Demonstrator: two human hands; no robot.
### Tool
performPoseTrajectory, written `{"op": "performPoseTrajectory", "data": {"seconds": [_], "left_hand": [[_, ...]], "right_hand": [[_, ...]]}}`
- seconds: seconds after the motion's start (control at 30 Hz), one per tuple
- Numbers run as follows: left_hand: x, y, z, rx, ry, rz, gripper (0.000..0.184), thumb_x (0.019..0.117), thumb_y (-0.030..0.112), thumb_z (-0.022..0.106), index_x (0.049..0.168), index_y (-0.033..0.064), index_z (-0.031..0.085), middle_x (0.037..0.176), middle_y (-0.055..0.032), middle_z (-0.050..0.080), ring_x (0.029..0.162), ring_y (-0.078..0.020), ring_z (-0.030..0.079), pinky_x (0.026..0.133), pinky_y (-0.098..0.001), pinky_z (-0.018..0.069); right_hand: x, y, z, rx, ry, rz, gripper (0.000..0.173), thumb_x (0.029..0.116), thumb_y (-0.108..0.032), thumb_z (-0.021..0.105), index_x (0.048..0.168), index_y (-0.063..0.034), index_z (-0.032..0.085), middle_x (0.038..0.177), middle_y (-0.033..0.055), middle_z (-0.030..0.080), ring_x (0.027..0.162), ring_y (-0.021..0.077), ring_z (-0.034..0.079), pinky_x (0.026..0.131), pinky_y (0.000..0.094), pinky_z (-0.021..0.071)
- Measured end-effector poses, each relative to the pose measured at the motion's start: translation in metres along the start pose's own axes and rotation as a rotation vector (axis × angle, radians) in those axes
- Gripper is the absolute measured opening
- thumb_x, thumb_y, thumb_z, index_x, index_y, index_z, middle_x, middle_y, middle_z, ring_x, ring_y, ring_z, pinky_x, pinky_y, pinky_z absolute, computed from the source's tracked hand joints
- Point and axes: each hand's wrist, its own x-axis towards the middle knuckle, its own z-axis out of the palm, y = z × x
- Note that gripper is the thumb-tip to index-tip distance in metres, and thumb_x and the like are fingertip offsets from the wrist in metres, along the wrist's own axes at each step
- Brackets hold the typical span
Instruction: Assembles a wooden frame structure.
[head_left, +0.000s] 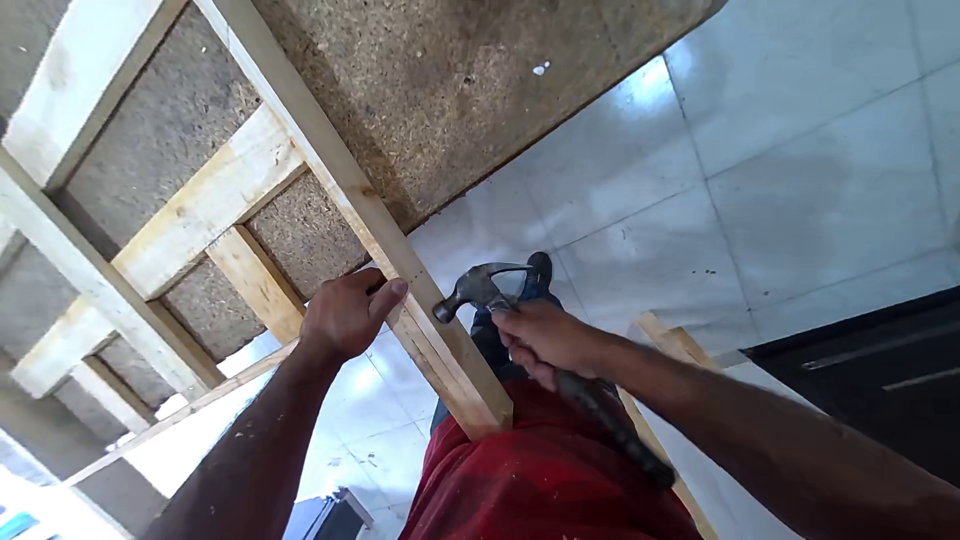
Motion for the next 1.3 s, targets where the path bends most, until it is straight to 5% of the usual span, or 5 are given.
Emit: {"op": "performPoseTrajectory", "data": {"seconds": [0.23, 0.37, 0.97, 1.17, 1.3], "left_hand": [[0.001, -0.002, 0.005, 0.024, 0.020, -0.004, 0.089, 0.0878, 0.089, 0.014, 0.085, 0.0167, 0.066, 0.069, -0.0068, 0.062, 0.068, -0.0295, 0.066, 0.059, -0.0603, 0.0500], [-0.001, -0.002, 0.004, 0.051, 0.001, -0.009, 0.088, 0.0901, 0.086, 0.012, 0.083, 0.0151, 0.063, 0.069, -0.0070, 0.060, 0.068, -0.0300, 0.064, 0.058, -0.0602, 0.0490], [-0.004, -0.002, 0.005, 0.041, 0.042, -0.020, 0.093, 0.0909, 0.086, 0.008, 0.083, 0.0121, 0.064, 0.074, -0.0147, 0.063, 0.075, -0.0378, 0.066, 0.062, -0.0659, 0.0471], [-0.047, -0.001, 0.045, -0.065, 0.655, 0.199, 0.062, 0.1033, 0.056, 0.046, 0.134, 0.0046, 0.062, 0.136, -0.0232, 0.059, 0.133, -0.0394, 0.052, 0.112, -0.0565, 0.0409], [-0.110, 0.039, 0.117, -0.642, 0.673, -0.005, 0.061, 0.1022, 0.048, 0.052, 0.136, -0.0035, 0.048, 0.127, -0.0154, 0.059, 0.114, -0.0207, 0.059, 0.093, -0.0415, 0.0524]], "right_hand": [[0.016, 0.010, -0.012, 0.151, 0.524, -0.241, 0.049, 0.1108, -0.050, 0.035, 0.100, -0.0058, 0.055, 0.060, 0.0038, 0.051, 0.039, 0.0163, 0.050, 0.038, 0.0365, 0.0523], [0.009, 0.023, 0.015, -0.243, 0.141, -0.167, 0.046, 0.1100, -0.048, 0.040, 0.108, -0.0057, 0.060, 0.066, 0.0076, 0.056, 0.044, 0.0186, 0.052, 0.042, 0.0355, 0.0488], [0.025, 0.052, 0.042, -0.211, 0.297, -0.286, 0.046, 0.1113, -0.044, 0.038, 0.105, -0.0032, 0.057, 0.065, 0.0078, 0.054, 0.043, 0.0186, 0.051, 0.042, 0.0354, 0.0493], [-0.020, 0.052, -0.002, 0.032, 0.386, -0.305, 0.049, 0.1108, -0.051, 0.032, 0.110, -0.0086, 0.056, 0.061, 0.0023, 0.048, 0.038, 0.0126, 0.045, 0.036, 0.0308, 0.0481], [-0.024, 0.063, -0.004, 0.265, 0.239, -0.203, 0.055, 0.1083, -0.059, 0.028, 0.101, -0.0115, 0.054, 0.057, -0.0007, 0.042, 0.036, 0.0109, 0.040, 0.033, 0.0304, 0.0456]]}}
